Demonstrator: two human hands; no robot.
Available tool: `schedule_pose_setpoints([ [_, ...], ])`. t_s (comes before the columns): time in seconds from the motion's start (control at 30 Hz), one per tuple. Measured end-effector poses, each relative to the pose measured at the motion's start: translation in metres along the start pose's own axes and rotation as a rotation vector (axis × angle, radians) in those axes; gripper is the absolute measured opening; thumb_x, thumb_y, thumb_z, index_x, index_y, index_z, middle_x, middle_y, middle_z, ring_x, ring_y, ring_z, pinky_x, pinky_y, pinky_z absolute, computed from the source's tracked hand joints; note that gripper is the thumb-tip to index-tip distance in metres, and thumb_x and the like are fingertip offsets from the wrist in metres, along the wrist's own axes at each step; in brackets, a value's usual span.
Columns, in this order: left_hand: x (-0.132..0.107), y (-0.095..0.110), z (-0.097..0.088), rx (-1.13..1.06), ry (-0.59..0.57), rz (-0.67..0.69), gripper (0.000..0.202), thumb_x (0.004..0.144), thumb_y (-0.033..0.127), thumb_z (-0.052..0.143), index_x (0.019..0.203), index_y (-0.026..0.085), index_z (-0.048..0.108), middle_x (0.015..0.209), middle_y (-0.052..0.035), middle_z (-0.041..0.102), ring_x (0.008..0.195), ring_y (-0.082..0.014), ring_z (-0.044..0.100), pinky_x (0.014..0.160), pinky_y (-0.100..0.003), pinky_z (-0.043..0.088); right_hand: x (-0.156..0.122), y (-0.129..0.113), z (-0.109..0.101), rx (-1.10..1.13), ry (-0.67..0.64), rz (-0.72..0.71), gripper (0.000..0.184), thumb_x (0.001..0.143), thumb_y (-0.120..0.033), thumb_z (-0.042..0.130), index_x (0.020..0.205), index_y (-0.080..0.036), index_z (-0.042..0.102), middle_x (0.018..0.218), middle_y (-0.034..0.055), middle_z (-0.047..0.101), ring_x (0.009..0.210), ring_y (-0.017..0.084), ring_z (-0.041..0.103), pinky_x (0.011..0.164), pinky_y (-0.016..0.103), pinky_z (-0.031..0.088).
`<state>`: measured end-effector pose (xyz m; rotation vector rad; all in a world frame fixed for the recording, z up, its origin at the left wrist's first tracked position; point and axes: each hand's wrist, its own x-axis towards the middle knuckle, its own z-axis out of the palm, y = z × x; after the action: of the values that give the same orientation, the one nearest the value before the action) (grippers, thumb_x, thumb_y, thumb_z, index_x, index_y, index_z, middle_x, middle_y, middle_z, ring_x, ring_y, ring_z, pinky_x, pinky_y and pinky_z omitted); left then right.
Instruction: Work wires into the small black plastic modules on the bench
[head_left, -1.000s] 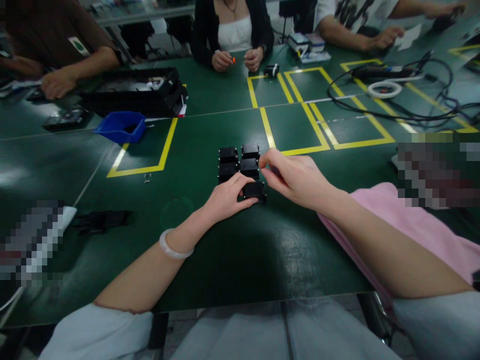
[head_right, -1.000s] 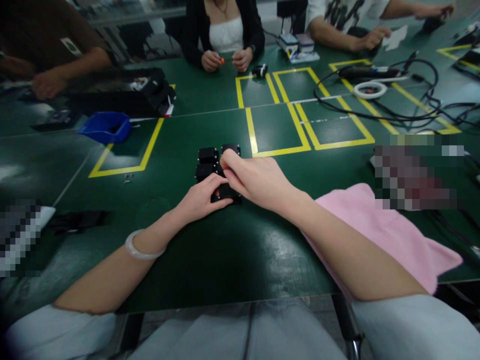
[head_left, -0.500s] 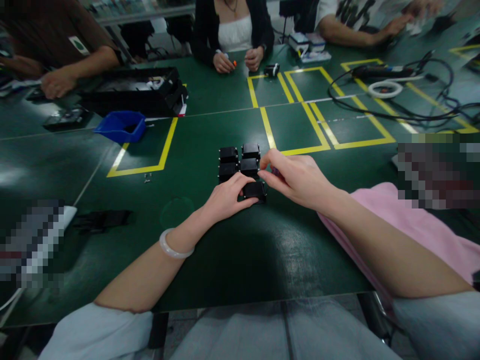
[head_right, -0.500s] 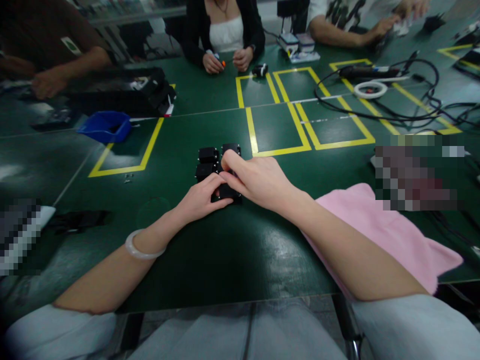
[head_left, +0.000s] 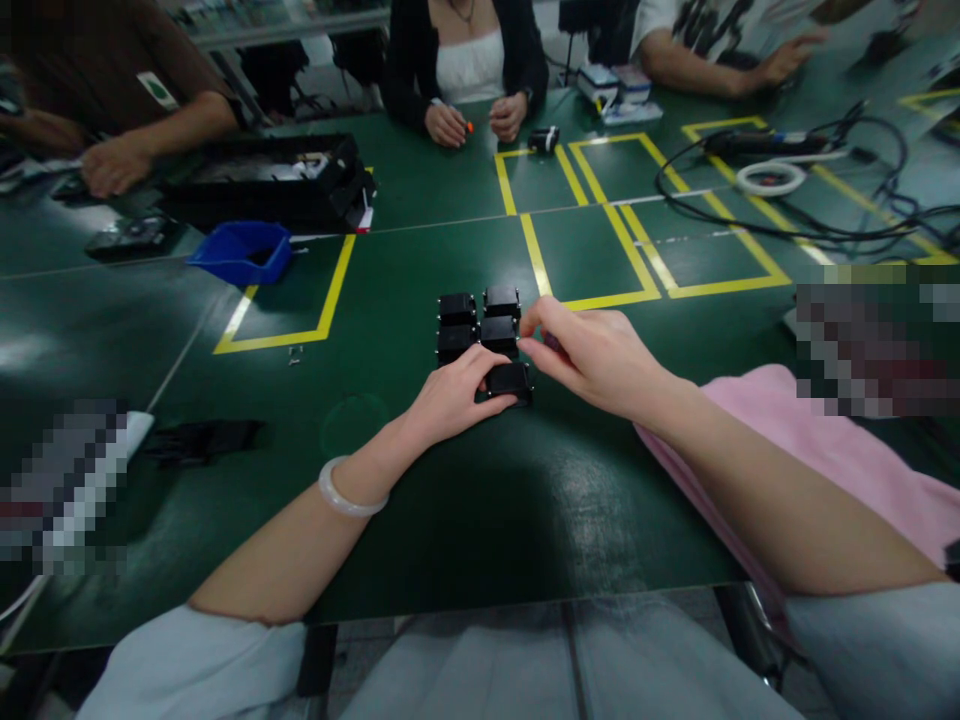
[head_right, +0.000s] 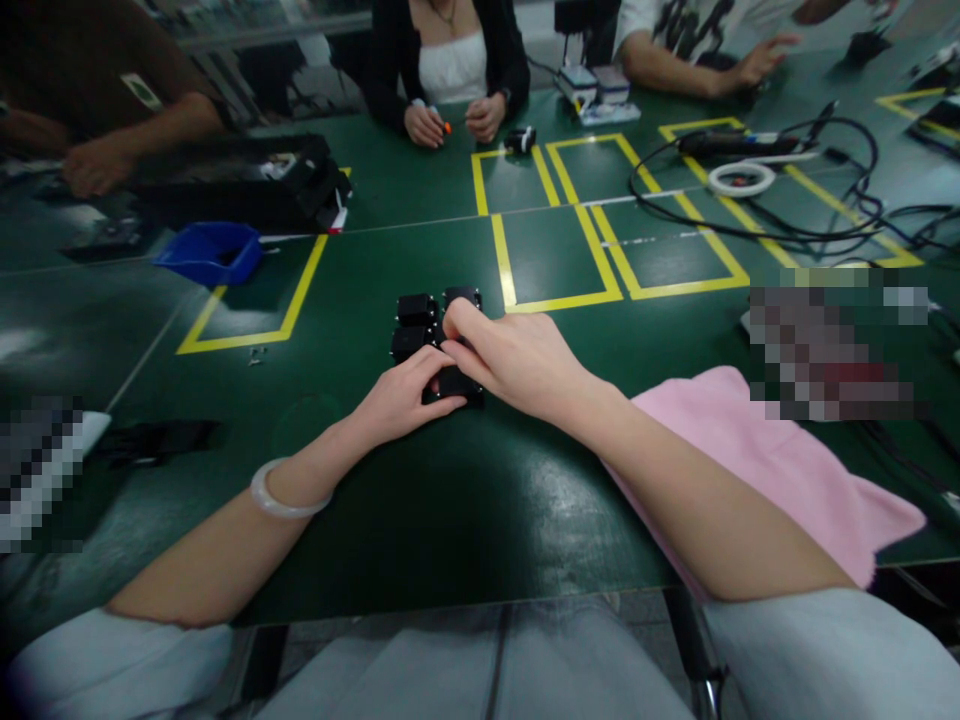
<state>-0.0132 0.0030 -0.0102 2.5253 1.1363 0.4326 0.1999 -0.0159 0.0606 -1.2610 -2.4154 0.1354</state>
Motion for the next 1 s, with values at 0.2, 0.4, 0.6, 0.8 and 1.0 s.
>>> schedule_pose_setpoints([
  [0.2,-0.0003,-0.0006,-0.0008,-0.012,-0.006,-0.003,0.041,0.087,0.047,0.058,0.119,0.023,0.05,0.11,-0.005,0.056,0.082,-0.0177,0.059,0.074,-0.032,0.049,0.0003,-0.0007,0.0001,0.006,0.012,-0.013,0.028,0.095,-0.03,0.034,0.11,-0.015,0.052,0.071,-0.0001,0.058,0.057,0.012,0.049,0.058,0.023,0.029],
  [0.4,-0.0011,-0.0012,0.0002,-0.02,0.001,0.006,0.042,0.087,0.047,0.058,0.12,0.022,0.049,0.107,-0.0047,0.056,0.084,-0.0184,0.059,0.074,-0.032,0.049,0.0,-0.0009,-0.0014,-0.012,-0.016,-0.025,0.031,0.096,-0.038,0.034,0.104,-0.016,0.055,0.069,0.0003,0.057,0.059,0.013,0.05,0.058,0.024,0.028],
  [0.6,-0.001,-0.0001,-0.0009,-0.022,-0.004,0.014,0.04,0.088,0.045,0.058,0.12,0.023,0.05,0.11,-0.0051,0.056,0.084,-0.0182,0.059,0.073,-0.031,0.049,-0.0002,-0.0009,0.0008,-0.035,0.021,-0.032,0.029,0.094,-0.029,0.033,0.106,-0.016,0.056,0.067,0.0001,0.057,0.057,0.012,0.049,0.058,0.024,0.027],
  [0.8,-0.0005,-0.0012,0.0006,-0.003,0.007,0.027,0.042,0.087,0.045,0.059,0.12,0.021,0.05,0.107,-0.0051,0.056,0.086,-0.019,0.059,0.075,-0.032,0.049,-0.0006,-0.0008,-0.0017,-0.043,-0.008,-0.034,0.034,0.096,-0.04,0.033,0.1,-0.016,0.057,0.066,0.0005,0.056,0.059,0.013,0.05,0.058,0.024,0.027],
  [1.0,-0.0007,-0.0002,-0.0004,-0.025,-0.007,0.017,0.041,0.088,0.045,0.058,0.121,0.023,0.049,0.11,-0.0053,0.056,0.083,-0.0177,0.059,0.073,-0.031,0.048,0.0,-0.0014,-0.0003,-0.024,0.03,-0.028,0.029,0.095,-0.03,0.032,0.106,-0.016,0.055,0.069,0.0004,0.059,0.057,0.012,0.049,0.058,0.024,0.027],
])
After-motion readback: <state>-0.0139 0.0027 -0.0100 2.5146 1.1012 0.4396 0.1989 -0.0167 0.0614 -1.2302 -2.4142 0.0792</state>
